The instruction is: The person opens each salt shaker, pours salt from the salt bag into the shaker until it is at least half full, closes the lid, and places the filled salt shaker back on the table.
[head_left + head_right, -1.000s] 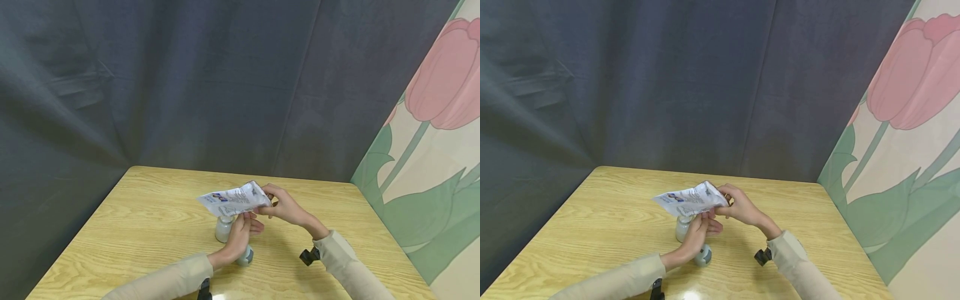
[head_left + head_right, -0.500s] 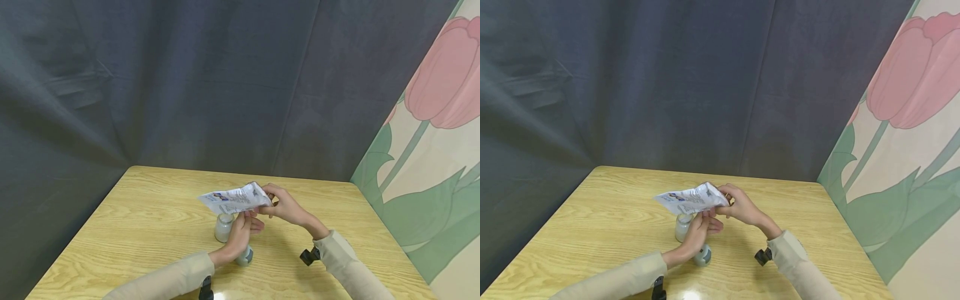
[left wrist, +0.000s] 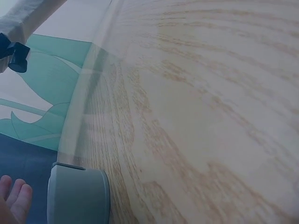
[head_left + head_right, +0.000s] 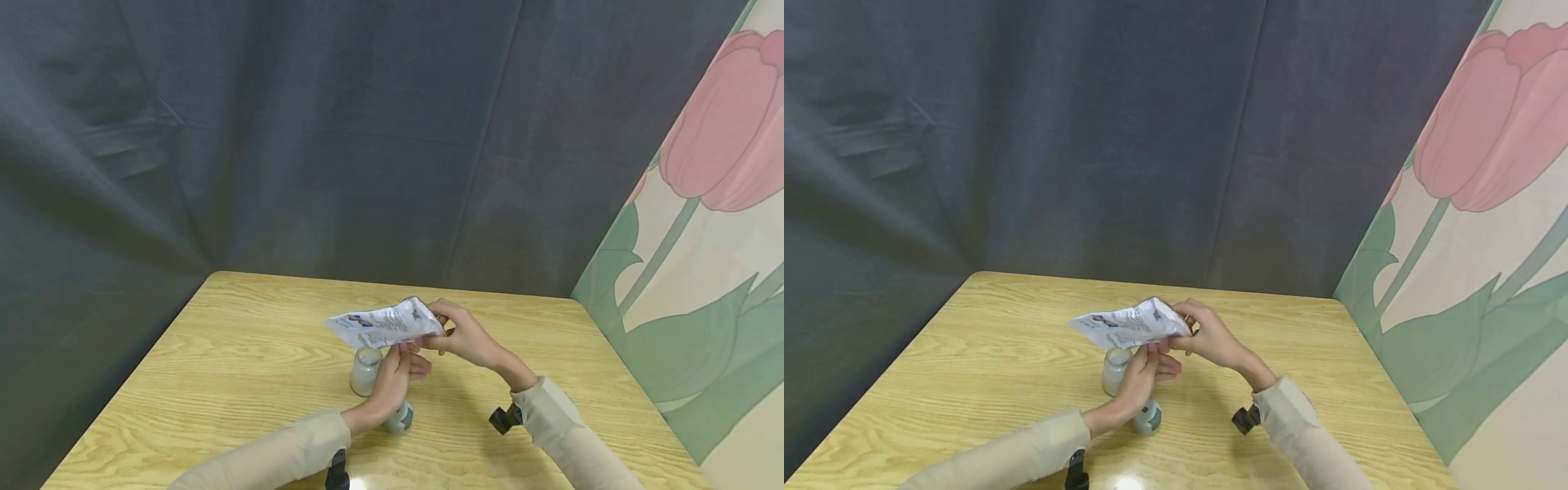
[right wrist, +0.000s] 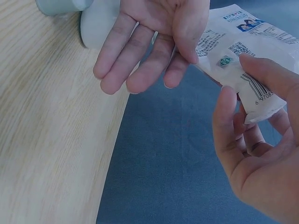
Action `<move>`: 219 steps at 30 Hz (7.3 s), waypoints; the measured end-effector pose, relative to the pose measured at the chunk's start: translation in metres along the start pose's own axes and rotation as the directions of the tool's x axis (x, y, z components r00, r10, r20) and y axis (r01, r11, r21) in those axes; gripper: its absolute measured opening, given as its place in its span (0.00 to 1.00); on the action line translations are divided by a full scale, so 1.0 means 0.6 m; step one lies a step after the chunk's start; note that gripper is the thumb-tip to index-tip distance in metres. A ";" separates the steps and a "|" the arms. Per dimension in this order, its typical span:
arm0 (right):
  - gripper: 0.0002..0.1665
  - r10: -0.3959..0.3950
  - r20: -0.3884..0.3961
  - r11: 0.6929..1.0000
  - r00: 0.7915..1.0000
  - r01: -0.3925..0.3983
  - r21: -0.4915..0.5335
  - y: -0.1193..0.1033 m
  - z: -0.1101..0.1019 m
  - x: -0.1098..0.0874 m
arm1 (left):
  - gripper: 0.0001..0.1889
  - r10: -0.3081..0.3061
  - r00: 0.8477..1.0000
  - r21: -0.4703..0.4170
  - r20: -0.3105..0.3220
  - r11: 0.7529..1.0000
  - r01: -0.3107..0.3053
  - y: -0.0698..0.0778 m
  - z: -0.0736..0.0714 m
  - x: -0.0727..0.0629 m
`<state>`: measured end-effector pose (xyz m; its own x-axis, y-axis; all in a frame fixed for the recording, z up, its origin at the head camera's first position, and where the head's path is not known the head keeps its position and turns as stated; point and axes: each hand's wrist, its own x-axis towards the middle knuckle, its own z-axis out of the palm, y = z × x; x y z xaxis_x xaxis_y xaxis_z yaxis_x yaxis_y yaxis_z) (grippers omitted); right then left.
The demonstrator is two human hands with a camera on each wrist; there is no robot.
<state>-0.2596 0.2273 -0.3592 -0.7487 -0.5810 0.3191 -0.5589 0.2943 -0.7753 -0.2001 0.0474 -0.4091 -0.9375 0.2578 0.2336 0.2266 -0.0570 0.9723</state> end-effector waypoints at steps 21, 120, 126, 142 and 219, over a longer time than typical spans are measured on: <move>0.21 0.017 0.041 1.000 0.999 -0.018 0.014 -0.006 -0.001 0.002 | 0.20 -0.003 1.000 -0.041 -0.017 0.999 0.002 -0.061 0.001 0.008; 0.29 -0.014 0.007 0.963 1.000 0.012 0.268 0.075 0.038 -0.046 | 0.21 0.017 0.998 0.021 -0.057 1.000 -0.015 -0.077 -0.004 -0.005; 0.30 0.004 0.023 0.957 1.000 -0.011 0.291 0.075 0.031 -0.051 | 0.21 0.027 0.997 0.023 -0.077 0.999 -0.025 -0.075 -0.003 -0.002; 0.33 0.138 -0.014 0.948 0.990 -0.128 0.293 0.075 0.005 -0.077 | 0.19 0.031 0.995 0.080 -0.097 0.997 -0.023 -0.080 -0.003 0.000; 0.27 0.345 -0.046 0.937 0.937 -0.342 0.068 0.183 -0.010 -0.138 | 0.21 -0.177 0.971 0.485 0.159 0.871 0.079 -0.084 0.028 0.034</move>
<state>-0.2614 0.3123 -0.4676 -0.9111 -0.4082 0.0564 -0.2436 0.4230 -0.8728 -0.2264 0.0716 -0.4531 -0.9087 0.4140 0.0542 0.2513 0.4386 0.8629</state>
